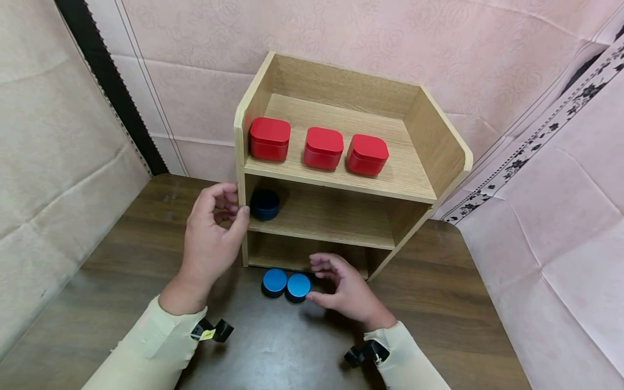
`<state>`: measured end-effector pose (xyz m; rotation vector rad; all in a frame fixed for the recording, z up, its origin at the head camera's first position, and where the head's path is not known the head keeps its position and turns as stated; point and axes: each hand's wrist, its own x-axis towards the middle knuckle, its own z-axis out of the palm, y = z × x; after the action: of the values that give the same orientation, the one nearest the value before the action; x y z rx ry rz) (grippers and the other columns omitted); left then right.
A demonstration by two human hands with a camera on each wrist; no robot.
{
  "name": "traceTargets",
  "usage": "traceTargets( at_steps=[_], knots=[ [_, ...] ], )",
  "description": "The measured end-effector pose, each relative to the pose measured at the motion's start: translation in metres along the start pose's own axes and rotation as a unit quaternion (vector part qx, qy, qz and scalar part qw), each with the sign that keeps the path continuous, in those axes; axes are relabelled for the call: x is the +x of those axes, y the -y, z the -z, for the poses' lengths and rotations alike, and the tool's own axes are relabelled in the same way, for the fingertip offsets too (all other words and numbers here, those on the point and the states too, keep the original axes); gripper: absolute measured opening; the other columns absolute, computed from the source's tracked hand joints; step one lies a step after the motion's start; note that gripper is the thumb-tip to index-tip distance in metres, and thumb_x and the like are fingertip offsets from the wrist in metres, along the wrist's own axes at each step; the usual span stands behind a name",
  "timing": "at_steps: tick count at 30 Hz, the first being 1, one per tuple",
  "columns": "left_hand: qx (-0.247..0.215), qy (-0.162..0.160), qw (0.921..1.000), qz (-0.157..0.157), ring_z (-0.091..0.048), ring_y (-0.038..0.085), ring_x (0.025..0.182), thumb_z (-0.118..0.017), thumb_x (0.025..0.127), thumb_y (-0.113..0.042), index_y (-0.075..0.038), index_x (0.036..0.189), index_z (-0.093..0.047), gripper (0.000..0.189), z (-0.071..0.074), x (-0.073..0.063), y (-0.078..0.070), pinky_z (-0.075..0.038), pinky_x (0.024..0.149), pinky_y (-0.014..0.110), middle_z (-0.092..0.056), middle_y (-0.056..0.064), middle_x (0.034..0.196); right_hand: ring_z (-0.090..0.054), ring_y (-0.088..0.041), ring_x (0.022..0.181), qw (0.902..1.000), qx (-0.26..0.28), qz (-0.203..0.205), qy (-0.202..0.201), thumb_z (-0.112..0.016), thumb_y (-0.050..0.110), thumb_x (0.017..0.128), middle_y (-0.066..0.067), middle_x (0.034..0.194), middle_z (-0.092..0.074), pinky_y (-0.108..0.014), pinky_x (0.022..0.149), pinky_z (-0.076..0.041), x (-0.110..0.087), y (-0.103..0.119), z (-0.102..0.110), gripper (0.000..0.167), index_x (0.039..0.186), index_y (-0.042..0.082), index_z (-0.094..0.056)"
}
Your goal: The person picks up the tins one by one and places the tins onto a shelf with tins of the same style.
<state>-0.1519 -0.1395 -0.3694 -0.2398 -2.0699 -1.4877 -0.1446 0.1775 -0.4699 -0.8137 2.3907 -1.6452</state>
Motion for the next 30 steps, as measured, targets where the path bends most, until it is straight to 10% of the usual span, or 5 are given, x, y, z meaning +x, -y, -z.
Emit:
traceTargets(
  at_steps=[30],
  knots=[
    [-0.003, -0.002, 1.0000, -0.004, -0.062, 0.013, 0.103, -0.074, 0.104, -0.003, -0.005, 0.143, -0.061, 0.041, 0.000, 0.001, 0.000, -0.055, 0.089, 0.015, -0.065, 0.011, 0.122, -0.068, -0.028, 0.131, 0.9965, -0.082, -0.016, 0.002, -0.100, 0.026, 0.088, -0.008, 0.148, -0.068, -0.043, 0.113, -0.061, 0.001, -0.027, -0.018, 0.078, 0.155, 0.012, -0.062]
  ],
)
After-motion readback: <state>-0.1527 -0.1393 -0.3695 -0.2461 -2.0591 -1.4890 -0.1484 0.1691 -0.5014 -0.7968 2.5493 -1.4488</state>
